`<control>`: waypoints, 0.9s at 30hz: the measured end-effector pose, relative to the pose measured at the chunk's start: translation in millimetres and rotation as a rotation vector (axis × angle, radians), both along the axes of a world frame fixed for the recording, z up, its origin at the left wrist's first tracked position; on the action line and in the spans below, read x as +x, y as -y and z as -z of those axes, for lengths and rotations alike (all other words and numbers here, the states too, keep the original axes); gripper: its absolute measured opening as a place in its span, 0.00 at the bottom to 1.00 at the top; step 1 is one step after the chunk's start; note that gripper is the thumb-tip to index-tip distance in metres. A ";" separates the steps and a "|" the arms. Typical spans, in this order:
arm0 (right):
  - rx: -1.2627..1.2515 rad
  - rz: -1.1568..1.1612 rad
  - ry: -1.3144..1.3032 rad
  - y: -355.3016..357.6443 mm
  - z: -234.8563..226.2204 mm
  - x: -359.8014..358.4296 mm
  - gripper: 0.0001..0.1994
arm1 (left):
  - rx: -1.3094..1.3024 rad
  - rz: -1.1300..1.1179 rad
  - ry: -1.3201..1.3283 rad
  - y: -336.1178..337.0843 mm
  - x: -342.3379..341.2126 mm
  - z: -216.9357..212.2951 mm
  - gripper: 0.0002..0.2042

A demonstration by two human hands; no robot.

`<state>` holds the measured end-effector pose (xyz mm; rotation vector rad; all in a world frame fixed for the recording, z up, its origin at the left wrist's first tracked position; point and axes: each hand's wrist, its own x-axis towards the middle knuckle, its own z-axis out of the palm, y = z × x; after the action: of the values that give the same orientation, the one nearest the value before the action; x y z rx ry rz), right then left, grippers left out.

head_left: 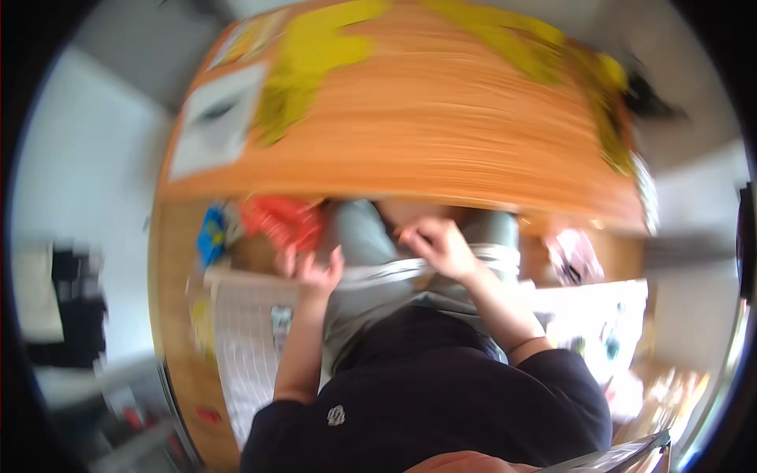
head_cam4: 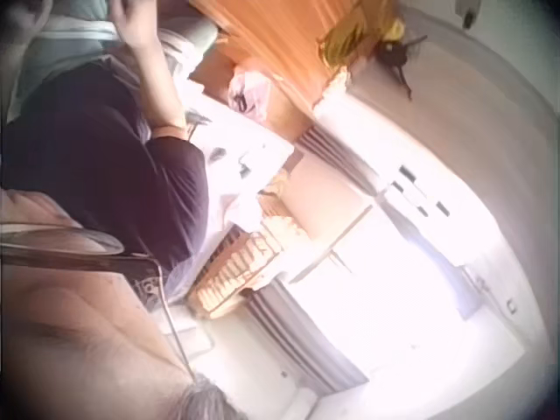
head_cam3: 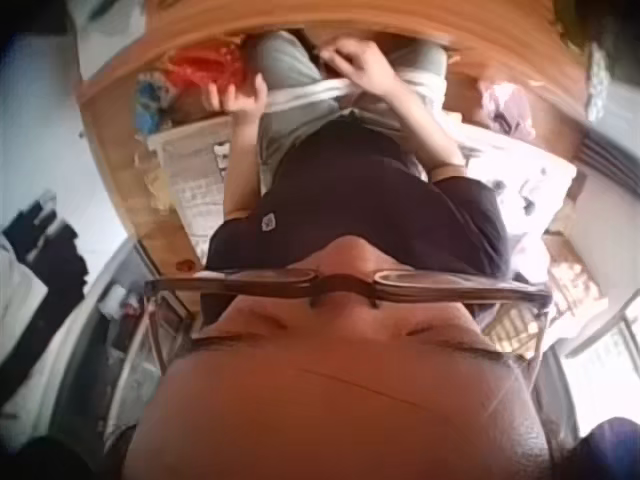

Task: The person folds a foil balloon, places it on a cardboard backing, and inserts it into a clear plastic sleeve. The person places the packaged balloon into a box and unfastens a red bag by hand.

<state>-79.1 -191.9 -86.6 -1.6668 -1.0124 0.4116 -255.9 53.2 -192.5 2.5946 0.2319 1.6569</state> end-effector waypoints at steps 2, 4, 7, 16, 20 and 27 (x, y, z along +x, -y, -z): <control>0.047 0.120 0.209 71.0 -3.3 -0.2 0.05 | -0.034 0.143 0.053 13.9 7.4 -4.2 0.31; 0.015 0.517 0.277 156.6 4.4 -7.5 0.04 | -0.010 0.254 0.011 26.0 24.2 -15.2 0.30; 0.278 1.366 0.063 274.0 49.2 -25.8 0.08 | 0.009 0.454 0.019 56.1 61.2 -37.2 0.29; 0.850 2.138 -1.008 623.2 189.9 -184.0 0.20 | -0.100 0.936 -0.026 196.3 161.9 -49.4 0.28; 0.360 2.197 -1.110 603.5 208.6 -167.8 0.38 | -0.054 0.998 -0.124 217.9 166.7 -53.9 0.28; 0.153 1.952 -0.722 641.7 212.7 -116.8 0.44 | -0.134 1.076 -0.245 243.3 162.7 -53.0 0.28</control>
<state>-195.9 -833.6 -299.3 -1.4266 1.1762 -0.3934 -93.1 -190.1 -139.4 2.1136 -0.8529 0.8823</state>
